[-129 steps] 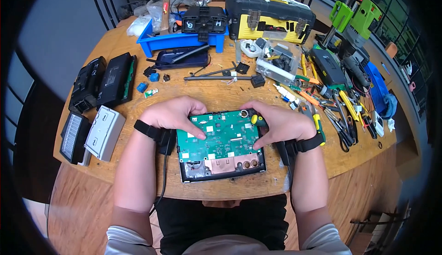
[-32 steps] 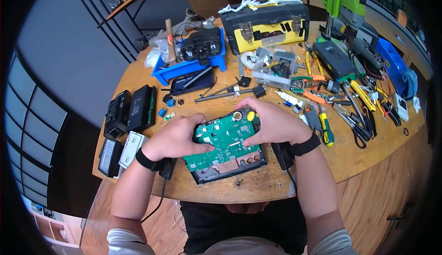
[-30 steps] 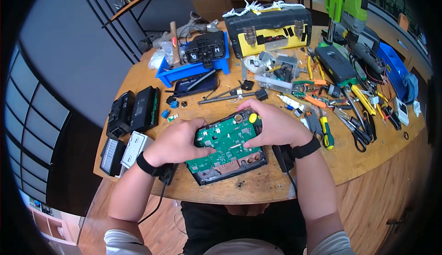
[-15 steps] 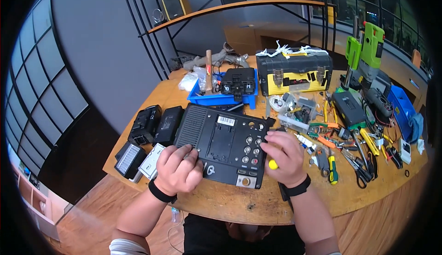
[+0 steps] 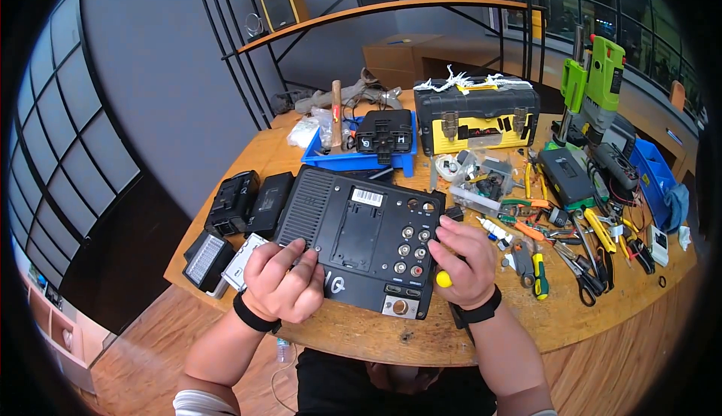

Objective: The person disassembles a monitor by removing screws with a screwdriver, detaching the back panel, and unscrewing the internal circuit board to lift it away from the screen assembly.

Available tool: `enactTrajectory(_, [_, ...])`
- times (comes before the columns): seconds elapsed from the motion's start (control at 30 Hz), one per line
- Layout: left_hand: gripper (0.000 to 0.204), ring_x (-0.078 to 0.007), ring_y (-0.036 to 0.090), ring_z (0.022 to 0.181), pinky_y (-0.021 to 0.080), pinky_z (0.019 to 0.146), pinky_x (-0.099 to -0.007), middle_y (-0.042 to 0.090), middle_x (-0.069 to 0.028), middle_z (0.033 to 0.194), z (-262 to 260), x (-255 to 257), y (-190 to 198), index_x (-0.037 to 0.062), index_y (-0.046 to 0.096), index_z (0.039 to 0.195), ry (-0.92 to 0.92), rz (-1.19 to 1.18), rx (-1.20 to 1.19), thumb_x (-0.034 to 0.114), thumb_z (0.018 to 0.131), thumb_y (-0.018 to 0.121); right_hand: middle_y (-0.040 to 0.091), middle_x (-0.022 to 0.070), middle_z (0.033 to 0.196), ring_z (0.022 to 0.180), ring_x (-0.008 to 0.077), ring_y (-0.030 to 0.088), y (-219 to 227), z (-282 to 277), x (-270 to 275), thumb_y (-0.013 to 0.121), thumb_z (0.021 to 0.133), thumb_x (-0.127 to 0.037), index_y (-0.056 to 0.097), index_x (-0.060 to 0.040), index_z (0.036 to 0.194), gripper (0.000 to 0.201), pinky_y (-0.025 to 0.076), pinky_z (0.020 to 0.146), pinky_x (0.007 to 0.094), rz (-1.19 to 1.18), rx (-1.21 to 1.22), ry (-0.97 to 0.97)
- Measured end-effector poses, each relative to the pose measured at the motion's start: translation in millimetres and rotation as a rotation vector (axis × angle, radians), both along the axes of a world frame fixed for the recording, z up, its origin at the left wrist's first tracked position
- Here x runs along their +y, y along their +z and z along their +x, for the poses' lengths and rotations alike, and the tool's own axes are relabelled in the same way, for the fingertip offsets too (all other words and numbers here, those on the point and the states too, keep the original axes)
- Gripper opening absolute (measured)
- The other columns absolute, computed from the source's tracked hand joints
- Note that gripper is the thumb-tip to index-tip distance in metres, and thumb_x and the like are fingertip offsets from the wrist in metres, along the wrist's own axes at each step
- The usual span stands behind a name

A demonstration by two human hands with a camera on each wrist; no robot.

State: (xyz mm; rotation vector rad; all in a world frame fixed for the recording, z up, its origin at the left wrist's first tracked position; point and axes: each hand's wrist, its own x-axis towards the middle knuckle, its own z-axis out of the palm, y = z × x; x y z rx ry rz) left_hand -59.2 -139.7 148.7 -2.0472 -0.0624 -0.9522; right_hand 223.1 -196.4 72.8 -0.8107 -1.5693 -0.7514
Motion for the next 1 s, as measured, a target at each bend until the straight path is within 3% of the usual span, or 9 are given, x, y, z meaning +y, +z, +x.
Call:
enactTrajectory(0.07, [0.019,-0.0325,0.067,0.091,0.050,0.064,-0.0415,0.067,-0.0122,0.093,-1,0,-1,0.0017,0.062,0.083,-0.019,-0.029,0.034,0.006,0.067,0.071,0.067,0.0088,0.104,0.097,0.0292,0.071,-3,0,0,0.079,0.075,-0.001,0.069,-0.0097,0.102,0.030,0.062,0.076,0.0360,0.002,-0.001,0.001])
enactTrajectory(0.2, [0.020,-0.0326,0.066,0.091,0.049,0.063,-0.0413,0.067,-0.0122,0.094,-4,1,-3,0.0017,0.062,0.083,-0.033,-0.035,0.043,0.005,0.066,0.071,0.065,0.0082,0.106,0.100,0.0290,0.071,-2,-1,0,0.079,0.077,-0.003,0.069,-0.0112,0.104,0.031,0.062,0.079,0.0348,0.018,0.021,0.014])
enactTrajectory(0.27, [0.016,-0.0280,0.067,0.086,0.049,0.063,-0.0369,0.067,-0.0080,0.089,-5,0,-2,0.0080,0.058,0.080,-0.002,0.013,0.009,0.008,0.069,0.070,0.065,0.0080,0.106,0.101,0.0289,0.071,-3,-1,3,0.078,0.078,-0.004,0.069,-0.0118,0.105,0.030,0.061,0.080,0.0345,0.037,0.027,0.010])
enactTrajectory(0.57, [0.018,-0.0274,0.068,0.085,0.046,0.063,-0.0383,0.068,-0.0074,0.087,-8,1,-3,0.0070,0.058,0.079,0.004,-0.033,0.015,0.009,0.066,0.070,0.066,0.0096,0.110,0.103,0.0298,0.071,-1,1,5,0.072,0.083,-0.005,0.069,-0.0123,0.106,0.025,0.061,0.080,0.0343,0.022,0.006,0.014])
enactTrajectory(0.7, [0.029,-0.0267,0.061,0.069,0.044,0.063,-0.0392,0.061,-0.0074,0.077,5,2,11,0.0077,0.057,0.077,0.003,-0.451,-0.027,0.010,0.056,0.076,0.071,0.0105,0.102,0.094,0.0281,0.074,-5,6,6,0.075,0.080,-0.004,0.069,-0.0069,0.109,0.030,0.062,0.076,0.0342,-0.039,0.011,0.001])
enactTrajectory(0.77, [0.039,-0.0268,0.055,0.064,0.042,0.060,-0.0361,0.058,-0.0085,0.075,11,0,20,0.0055,0.054,0.078,0.147,-0.730,-0.045,0.010,0.058,0.087,0.071,0.0088,0.090,0.080,0.0256,0.072,-3,3,6,0.087,0.073,-0.016,0.070,-0.0045,0.108,0.040,0.057,0.065,0.0335,-0.055,0.087,-0.023])
enactTrajectory(0.87, [0.047,-0.0116,0.048,0.066,0.042,0.059,-0.0275,0.055,-0.0051,0.070,19,7,32,0.0034,0.053,0.078,0.232,-1.404,-0.137,0.020,0.068,0.095,0.067,0.0082,0.079,0.064,0.0263,0.065,-3,4,9,0.088,0.073,-0.024,0.070,-0.0048,0.109,0.045,0.050,0.056,0.0352,-0.200,0.128,-0.037])
enactTrajectory(0.9, [0.040,-0.0075,0.054,0.071,0.046,0.061,-0.0267,0.060,-0.0005,0.075,20,14,34,0.0015,0.059,0.082,0.237,-1.583,-0.120,0.019,0.071,0.093,0.068,0.0081,0.080,0.067,0.0263,0.067,-1,2,8,0.087,0.075,-0.021,0.071,-0.0054,0.105,0.038,0.051,0.058,0.0349,-0.306,0.152,-0.015])
enactTrajectory(1.0, [0.039,-0.0089,0.064,0.071,0.051,0.064,-0.0265,0.070,-0.0059,0.078,15,43,12,-0.0045,0.070,0.087,0.228,-1.845,-0.086,0.024,0.073,0.092,0.070,0.0073,0.078,0.066,0.0259,0.068,-12,4,16,0.084,0.080,-0.019,0.071,-0.0078,0.100,0.026,0.052,0.058,0.0357,-0.351,0.132,0.021])
